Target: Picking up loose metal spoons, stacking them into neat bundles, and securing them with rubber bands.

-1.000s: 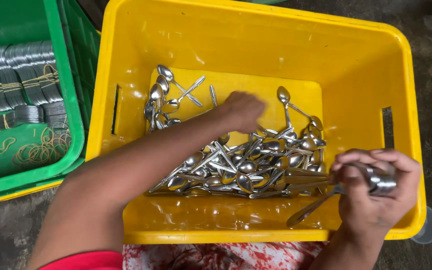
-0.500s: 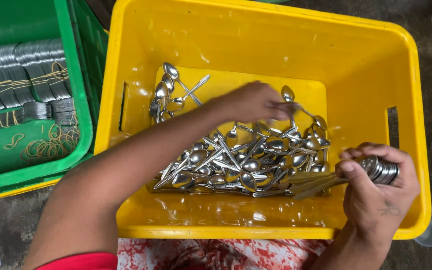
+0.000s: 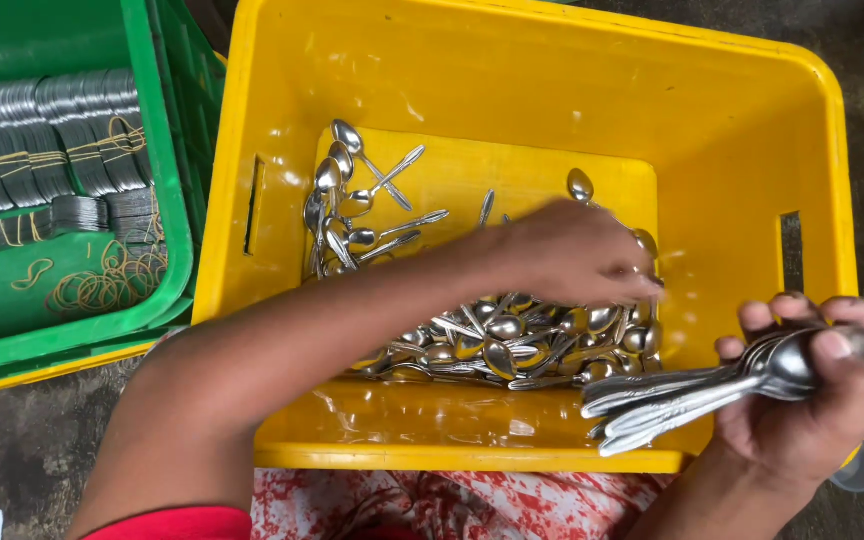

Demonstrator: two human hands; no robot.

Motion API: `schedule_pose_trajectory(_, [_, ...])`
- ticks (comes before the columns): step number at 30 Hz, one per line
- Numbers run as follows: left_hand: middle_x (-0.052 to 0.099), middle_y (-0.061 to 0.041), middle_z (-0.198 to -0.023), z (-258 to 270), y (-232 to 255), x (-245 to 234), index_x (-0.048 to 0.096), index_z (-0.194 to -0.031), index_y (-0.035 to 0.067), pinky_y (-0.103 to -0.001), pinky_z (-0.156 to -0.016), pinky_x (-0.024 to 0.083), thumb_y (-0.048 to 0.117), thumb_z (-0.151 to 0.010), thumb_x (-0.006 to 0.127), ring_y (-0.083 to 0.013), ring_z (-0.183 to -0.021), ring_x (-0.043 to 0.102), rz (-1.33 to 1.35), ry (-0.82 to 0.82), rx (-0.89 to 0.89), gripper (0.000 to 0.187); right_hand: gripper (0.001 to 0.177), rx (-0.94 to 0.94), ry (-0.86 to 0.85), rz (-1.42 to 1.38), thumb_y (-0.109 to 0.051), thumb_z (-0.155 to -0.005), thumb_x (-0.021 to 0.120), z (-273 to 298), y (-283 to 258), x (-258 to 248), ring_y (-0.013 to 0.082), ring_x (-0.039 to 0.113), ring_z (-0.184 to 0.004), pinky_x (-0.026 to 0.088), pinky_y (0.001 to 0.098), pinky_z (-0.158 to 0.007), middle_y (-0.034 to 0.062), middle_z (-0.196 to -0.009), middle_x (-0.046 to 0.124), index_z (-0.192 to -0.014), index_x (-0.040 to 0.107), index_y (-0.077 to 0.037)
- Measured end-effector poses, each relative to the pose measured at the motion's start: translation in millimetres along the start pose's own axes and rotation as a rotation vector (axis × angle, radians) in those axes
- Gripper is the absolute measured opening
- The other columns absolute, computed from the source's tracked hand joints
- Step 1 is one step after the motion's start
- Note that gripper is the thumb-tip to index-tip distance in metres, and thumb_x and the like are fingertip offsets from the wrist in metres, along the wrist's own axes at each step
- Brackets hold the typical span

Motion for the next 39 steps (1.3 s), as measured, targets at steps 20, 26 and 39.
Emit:
schedule_pose_trajectory(20, [0.074,0.002,-0.080,4.3,24.8,-24.8,0.071,-0.114,0.030,-0.041,-0.050,0.055,0.027,-0.097,0.052,-0.0189,-0.052,0.064,-0.292,0.206,0.217,0.026,0.044,0.035,-0.119,0.483,0.007,-0.083,0.073,8.3,15.5,39.4,0.0203,0.070,-0.106,0.063,0.0246,-0.090,0.0104,-0.119,0.063,-0.118,0.052,-0.008])
schedule_pose_trajectory(26, [0.057,-0.010,-0.044,8.8,84.5,-29.7,0.065,-0.057,0.011,-0.045,-0.034,0.040,0.057,-0.087,0.029,-0.0255,-0.028,0.050,-0.096,0.327,0.224,0.067,0.037,0.017,-0.220,0.429,0.001,-0.086,0.070,26.6,11.0,24.0,0.0097,0.069,-0.087,0.061,0.0184,-0.081,0.0073,-0.104,0.068,-0.118,0.053,-0.005])
schedule_pose_trajectory(39, [0.063,-0.013,-0.120,96.2,-208.2,97.8,0.074,-0.116,0.010,-0.041,-0.081,0.056,0.041,-0.085,0.081,-0.0275,-0.101,0.064,-0.875,-0.658,-0.300,0.045,0.027,-0.055,-0.048,0.096,-0.010,-0.106,0.063,29.7,-10.0,28.8,0.0142,0.062,-0.080,0.053,0.0234,-0.065,0.0075,-0.104,0.066,-0.132,0.060,-0.020])
Point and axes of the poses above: each hand's wrist, its own z-axis away from the middle knuckle, its own x-axis out of the palm, y = z × x, the point moved 4 cm from there along -z, towards the middle knuckle
